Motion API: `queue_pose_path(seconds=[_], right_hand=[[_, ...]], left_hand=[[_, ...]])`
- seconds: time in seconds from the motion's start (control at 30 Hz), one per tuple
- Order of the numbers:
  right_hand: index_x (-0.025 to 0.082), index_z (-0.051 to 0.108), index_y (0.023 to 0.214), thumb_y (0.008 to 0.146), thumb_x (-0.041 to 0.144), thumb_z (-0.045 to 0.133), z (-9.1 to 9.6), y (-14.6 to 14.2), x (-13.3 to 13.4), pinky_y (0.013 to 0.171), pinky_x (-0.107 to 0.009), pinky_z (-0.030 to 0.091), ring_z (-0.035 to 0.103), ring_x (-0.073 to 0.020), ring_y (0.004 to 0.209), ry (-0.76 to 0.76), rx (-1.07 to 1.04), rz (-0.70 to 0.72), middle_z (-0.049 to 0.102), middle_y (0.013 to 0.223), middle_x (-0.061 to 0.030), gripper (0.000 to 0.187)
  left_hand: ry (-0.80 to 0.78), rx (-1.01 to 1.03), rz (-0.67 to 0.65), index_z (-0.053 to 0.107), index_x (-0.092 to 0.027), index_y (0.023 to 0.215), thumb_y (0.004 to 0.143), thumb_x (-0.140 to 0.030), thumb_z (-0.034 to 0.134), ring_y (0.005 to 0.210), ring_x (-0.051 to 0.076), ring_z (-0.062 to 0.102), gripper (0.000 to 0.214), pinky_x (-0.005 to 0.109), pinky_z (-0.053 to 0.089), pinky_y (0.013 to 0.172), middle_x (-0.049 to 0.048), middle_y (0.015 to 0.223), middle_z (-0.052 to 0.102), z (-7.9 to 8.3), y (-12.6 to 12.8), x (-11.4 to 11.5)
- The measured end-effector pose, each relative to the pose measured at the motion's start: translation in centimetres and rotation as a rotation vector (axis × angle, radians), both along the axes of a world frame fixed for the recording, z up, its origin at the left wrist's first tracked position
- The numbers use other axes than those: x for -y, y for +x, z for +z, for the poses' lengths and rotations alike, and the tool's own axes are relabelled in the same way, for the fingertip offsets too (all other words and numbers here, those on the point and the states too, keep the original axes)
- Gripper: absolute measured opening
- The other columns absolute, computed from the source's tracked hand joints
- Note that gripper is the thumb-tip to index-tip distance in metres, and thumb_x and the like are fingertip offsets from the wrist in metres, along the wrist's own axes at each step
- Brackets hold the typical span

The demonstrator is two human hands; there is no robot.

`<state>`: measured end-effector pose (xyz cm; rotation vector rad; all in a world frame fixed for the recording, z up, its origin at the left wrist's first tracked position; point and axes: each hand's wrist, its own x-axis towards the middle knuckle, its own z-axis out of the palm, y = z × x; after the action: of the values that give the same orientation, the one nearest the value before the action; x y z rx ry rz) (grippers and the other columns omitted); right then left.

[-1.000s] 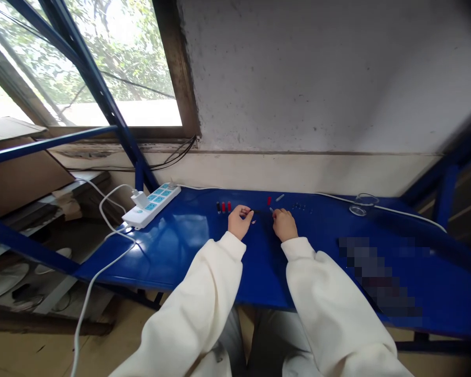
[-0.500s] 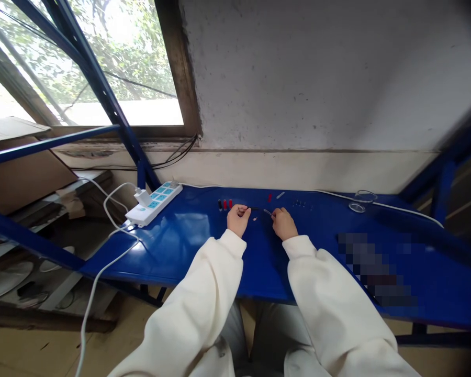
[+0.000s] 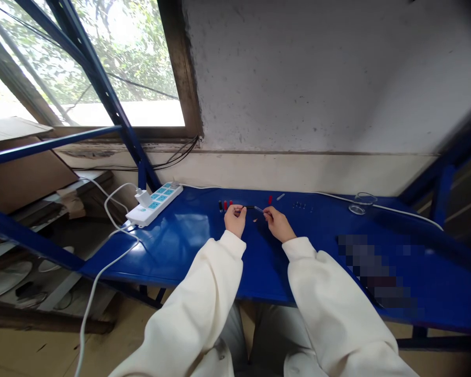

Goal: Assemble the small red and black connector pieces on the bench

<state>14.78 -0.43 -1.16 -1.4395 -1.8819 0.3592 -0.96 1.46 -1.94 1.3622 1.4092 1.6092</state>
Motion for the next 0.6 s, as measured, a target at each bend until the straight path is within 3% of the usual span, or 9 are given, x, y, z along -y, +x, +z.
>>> queue_pose_path(seconds=[0.27,0.6], right_hand=[[0.02,0.055,0.094,0.084,0.027,0.035,0.02,0.08,-0.06,0.066,-0.027,0.043,0.056,-0.0151,0.07,0.114,-0.056,0.094,0.059,0.081,-0.0052,0.023],[0.019,0.05,0.103,0.083,0.03,0.04,-0.27,-0.22,-0.13,0.068,-0.029,0.046,0.06,-0.0157,0.07,0.101,-0.112,0.111,0.062,0.079,-0.0043,0.025]], left_hand=[[0.039,0.055,-0.024,0.058,-0.013,0.082,0.072,-0.031,0.057,0.064,0.011,0.056,0.021,0.025,0.047,0.062,0.0049,0.074,0.061,-0.26,-0.03,-0.19],[0.065,0.059,-0.182,0.063,-0.014,0.084,0.072,-0.035,0.057,0.059,0.01,0.055,0.025,0.024,0.047,0.058,0.005,0.074,0.063,0.1,0.43,0.22]])
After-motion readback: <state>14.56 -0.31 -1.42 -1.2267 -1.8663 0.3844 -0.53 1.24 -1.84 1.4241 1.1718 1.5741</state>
